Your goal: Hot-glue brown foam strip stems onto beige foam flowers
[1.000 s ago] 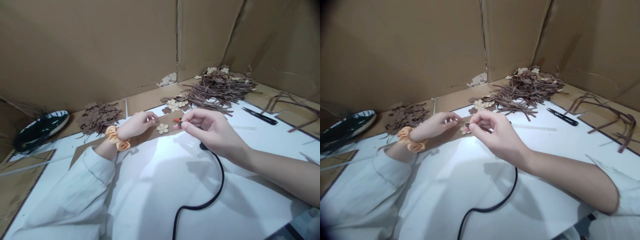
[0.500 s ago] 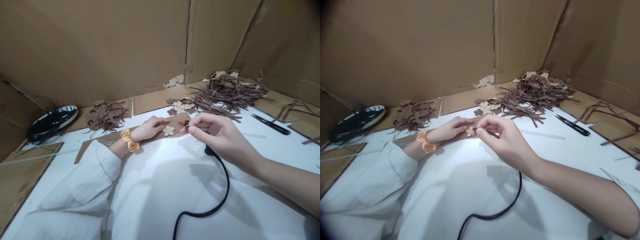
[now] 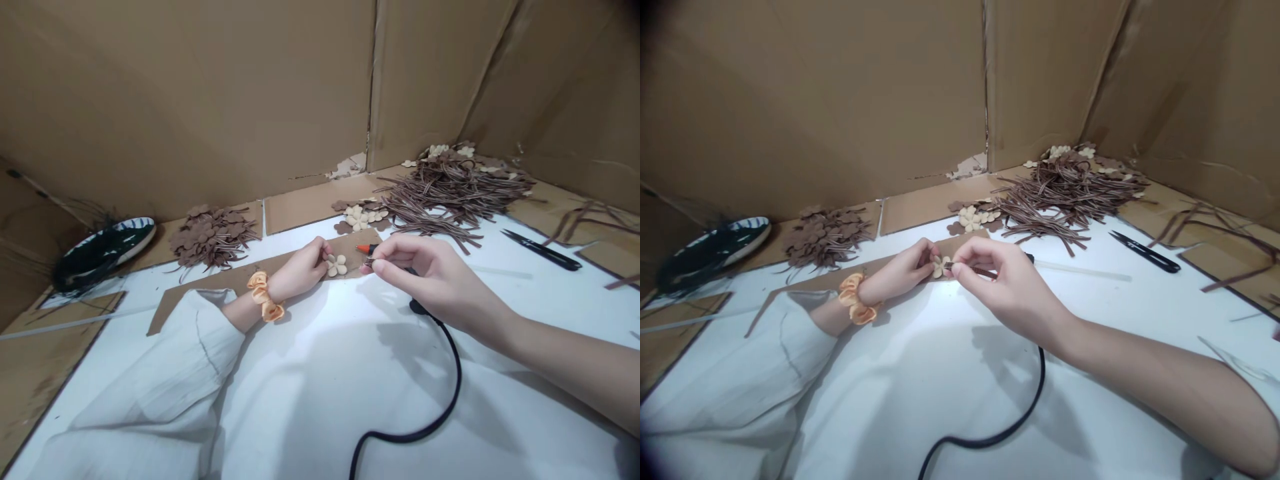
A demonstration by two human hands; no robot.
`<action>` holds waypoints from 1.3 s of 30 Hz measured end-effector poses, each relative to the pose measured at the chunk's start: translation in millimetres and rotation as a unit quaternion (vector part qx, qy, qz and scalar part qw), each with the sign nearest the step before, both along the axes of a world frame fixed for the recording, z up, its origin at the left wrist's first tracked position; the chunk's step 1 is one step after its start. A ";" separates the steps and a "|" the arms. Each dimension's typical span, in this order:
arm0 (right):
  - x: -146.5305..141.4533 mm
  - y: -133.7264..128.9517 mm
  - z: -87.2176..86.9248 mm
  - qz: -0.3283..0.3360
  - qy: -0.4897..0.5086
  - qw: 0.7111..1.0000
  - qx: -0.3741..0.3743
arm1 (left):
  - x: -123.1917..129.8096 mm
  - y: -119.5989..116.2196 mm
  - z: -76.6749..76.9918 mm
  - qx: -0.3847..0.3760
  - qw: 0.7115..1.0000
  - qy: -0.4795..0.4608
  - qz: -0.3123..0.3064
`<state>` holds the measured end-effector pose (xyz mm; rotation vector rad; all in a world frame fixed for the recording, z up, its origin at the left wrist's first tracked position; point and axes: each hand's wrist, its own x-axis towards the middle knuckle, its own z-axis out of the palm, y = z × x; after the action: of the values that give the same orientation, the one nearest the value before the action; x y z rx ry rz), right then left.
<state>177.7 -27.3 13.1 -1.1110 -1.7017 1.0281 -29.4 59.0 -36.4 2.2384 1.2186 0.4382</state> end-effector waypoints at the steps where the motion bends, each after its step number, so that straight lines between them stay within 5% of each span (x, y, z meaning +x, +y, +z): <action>1: 0.0 0.3 -0.7 -0.001 -0.003 1.000 0.004 | 0.0 -0.4 -0.2 -0.001 1.000 -0.001 -0.002; 10: -0.6 8.1 -12.7 0.038 -0.070 0.996 -0.030 | 0.7 -1.5 8.9 0.010 0.998 0.060 -0.005; 18: 0.4 14.9 -24.2 0.035 -0.122 0.991 -0.042 | 8.8 -21.6 35.6 -0.187 0.979 -0.086 0.012; 30: -2.1 13.0 -22.9 -0.001 -0.068 0.998 -0.001 | 21.8 -49.1 57.0 -0.119 0.989 -0.076 0.040; 39: 0.3 14.1 -23.7 -0.003 -0.057 0.998 0.027 | 27.1 -58.1 50.9 -0.113 0.982 -0.138 0.060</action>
<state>178.0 -13.2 -10.5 -1.1589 -1.8048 0.9229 -2.4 0.9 14.5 1.8505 1.1935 0.6028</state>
